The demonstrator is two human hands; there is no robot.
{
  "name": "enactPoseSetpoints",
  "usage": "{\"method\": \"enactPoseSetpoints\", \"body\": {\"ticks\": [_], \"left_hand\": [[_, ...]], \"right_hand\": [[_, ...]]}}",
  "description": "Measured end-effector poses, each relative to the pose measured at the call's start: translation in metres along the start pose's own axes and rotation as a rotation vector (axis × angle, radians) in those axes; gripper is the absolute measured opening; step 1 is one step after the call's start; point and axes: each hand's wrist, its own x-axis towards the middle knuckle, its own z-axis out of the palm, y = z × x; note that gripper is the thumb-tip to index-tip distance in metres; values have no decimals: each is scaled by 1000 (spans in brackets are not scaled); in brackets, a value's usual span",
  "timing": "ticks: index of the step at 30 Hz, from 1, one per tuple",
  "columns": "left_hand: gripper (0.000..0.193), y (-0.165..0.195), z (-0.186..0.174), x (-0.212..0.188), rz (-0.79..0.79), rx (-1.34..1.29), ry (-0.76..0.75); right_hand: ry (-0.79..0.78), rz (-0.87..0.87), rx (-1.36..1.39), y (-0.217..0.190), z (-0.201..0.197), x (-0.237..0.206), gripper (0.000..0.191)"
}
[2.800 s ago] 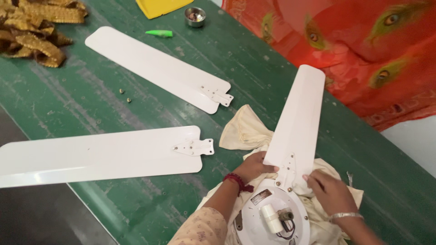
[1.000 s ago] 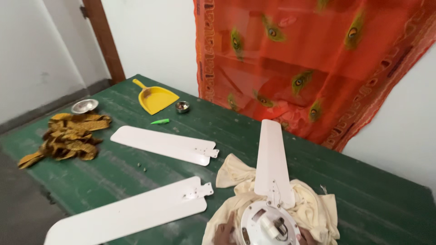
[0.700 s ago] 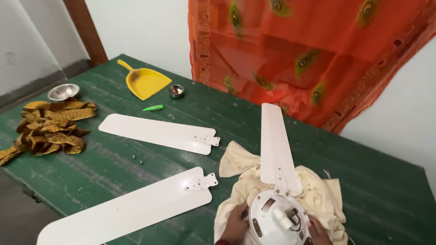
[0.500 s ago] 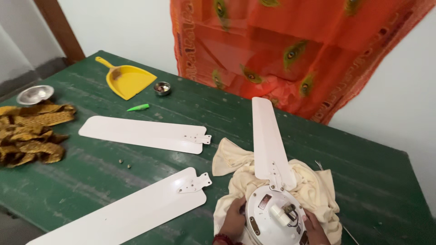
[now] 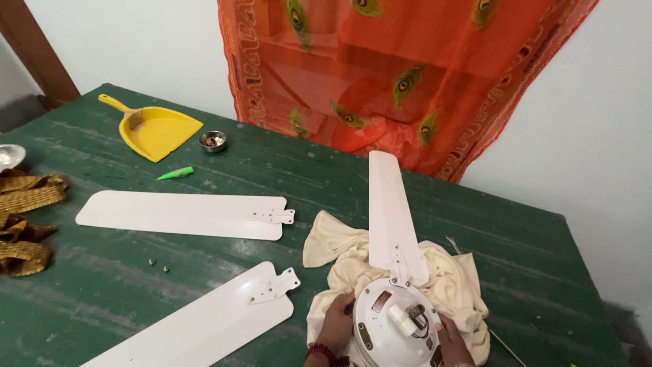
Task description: The person attaches white fan blades to the motor hub of a ceiling fan lying on a cloth-covered table, aligning each blade bracket with the hub and threading small screws by hand to secure the blades.
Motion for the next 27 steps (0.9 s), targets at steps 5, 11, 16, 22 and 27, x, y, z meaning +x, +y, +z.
{"method": "enactPoseSetpoints", "body": {"ticks": [5,11,16,22,27], "left_hand": [[44,21,2,10,11,-36,-51],[37,51,-5,13,4,-46,-114],[34,59,-40,-6,-50,-62,-125],[35,89,-89,-13,24,33,64],[35,95,-142,-27,228,577,404]], "right_hand": [[-80,-263,115,10,14,16,39],[12,-49,-380,-21,17,46,31],[47,348,-1015,-65,9,40,26],[204,213,-970,-135,33,29,22],[121,-388,-473,-164,122,28,15]]}}
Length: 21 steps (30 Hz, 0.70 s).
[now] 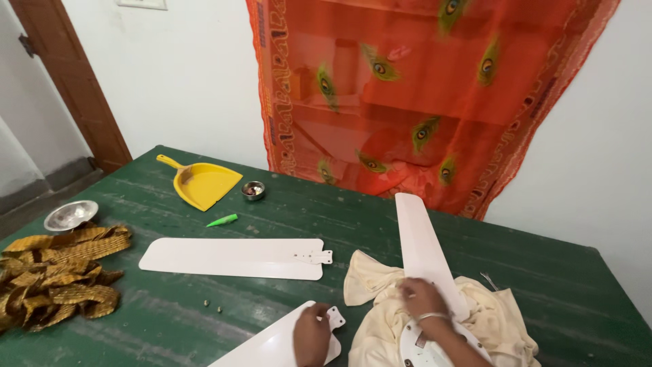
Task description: The person attaches white fan blades to the motor hub of a ceiling fan lying on a cloth-covered table, aligning each blade bracket with the hub and threading small screws by hand to secure the blades.
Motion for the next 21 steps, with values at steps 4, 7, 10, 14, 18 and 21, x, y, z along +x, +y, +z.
{"method": "enactPoseSetpoints", "body": {"ticks": [4,7,10,14,18,21], "left_hand": [[93,-28,-35,-6,103,509,-50],[114,-47,-53,-9,3,629,-85],[117,-68,-67,-6,-165,847,-236],[106,-94,-84,0,-155,847,-190],[89,-105,-100,5,-154,832,-39],[85,-102,-110,10,-215,859,-74]], "right_hand": [[-349,92,283,-44,63,-34,8],[-515,402,405,-70,96,-62,18],[-532,740,432,-90,116,-75,38],[-454,837,410,-88,129,-81,46],[-466,694,202,-67,141,-80,35],[-427,447,-79,-51,145,-73,35]]}}
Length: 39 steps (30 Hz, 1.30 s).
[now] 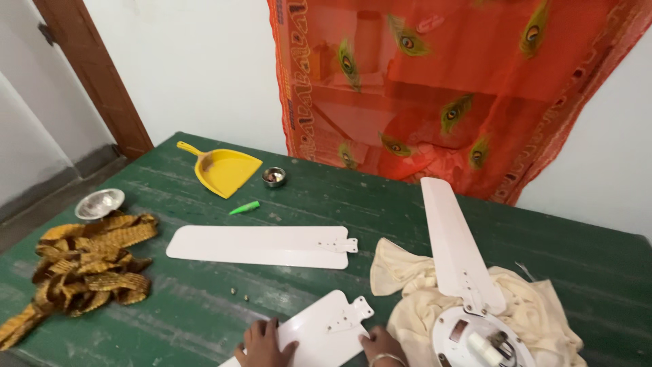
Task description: The person attaches white fan blades to the motor hub of a ceiling fan lying on a cloth-covered table, aligning each blade bracket with the hub and threading small screws by hand to secure the blades.
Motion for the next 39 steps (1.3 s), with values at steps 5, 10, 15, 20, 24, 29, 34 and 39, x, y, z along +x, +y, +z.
{"method": "enactPoseSetpoints", "body": {"ticks": [5,10,15,20,24,29,34,39], "left_hand": [[81,6,-13,1,-93,-43,-32],[70,12,-6,-3,-92,-96,88],[63,12,5,-8,12,-131,278],[53,14,-5,-7,125,-102,555],[51,28,-10,-12,79,-137,544],[65,58,2,-33,206,-183,442],[92,78,10,-57,676,-166,287],[91,93,12,-96,926,-201,121]], "right_hand": [[-244,167,455,4,5,11,39],[-515,195,1243,-2,13,3,29],[-550,147,1414,5,17,-7,34],[53,-471,876,6,16,-5,32],[-16,-155,1189,19,0,-10,30],[-171,-29,1380,45,-25,-26,27],[-135,208,1506,65,-36,-57,27],[-50,274,1497,80,-50,-91,26]]}}
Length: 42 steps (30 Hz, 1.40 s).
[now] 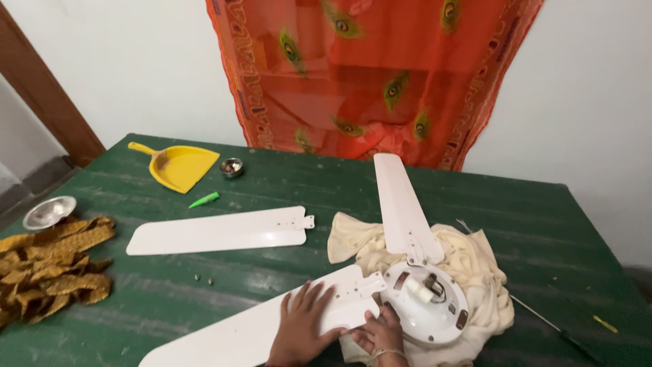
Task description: The person attaches white fan blades to the motor hub of a ceiling fan lying on a cloth-covered table, aligning each blade bracket with the hub and threading small screws by hand to secure the blades.
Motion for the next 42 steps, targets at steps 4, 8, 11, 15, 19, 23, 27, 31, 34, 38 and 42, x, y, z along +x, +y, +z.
{"method": "enactPoseSetpoints", "body": {"ticks": [4,8,11,15,19,23,27,31,34,38,42], "left_hand": [[82,25,5,-10,206,-119,-49],[79,50,20,-21,137,41,-79],[78,69,27,-26,106,113,-101],[77,92,32,-32,77,188,-139],[80,109,35,-40,12,272,-171],[80,119,41,-42,30,384,-84],[82,125,42,-44,15,426,-89],[85,130,40,-46,-23,454,-118],[80,131,44,-46,8,393,-42],[75,128,50,-48,18,390,7],[74,120,53,-59,39,447,3]], "right_hand": [[0,-15,6,-6,-12,-19,25],[-13,28,-23,-14,-39,-34,23],[-73,35,-27,-22,-57,-42,21],[-79,57,-50,-24,-78,-54,20],[-155,124,-109,-27,-92,-59,22],[-168,172,-226,-33,-103,-57,24],[-115,296,-270,-37,-103,-53,15],[-119,336,-284,-41,-100,-51,17],[-118,327,-311,-41,-99,-49,18],[-170,280,-357,-37,-99,-49,16],[-276,335,-418,-29,-102,-48,8]]}}
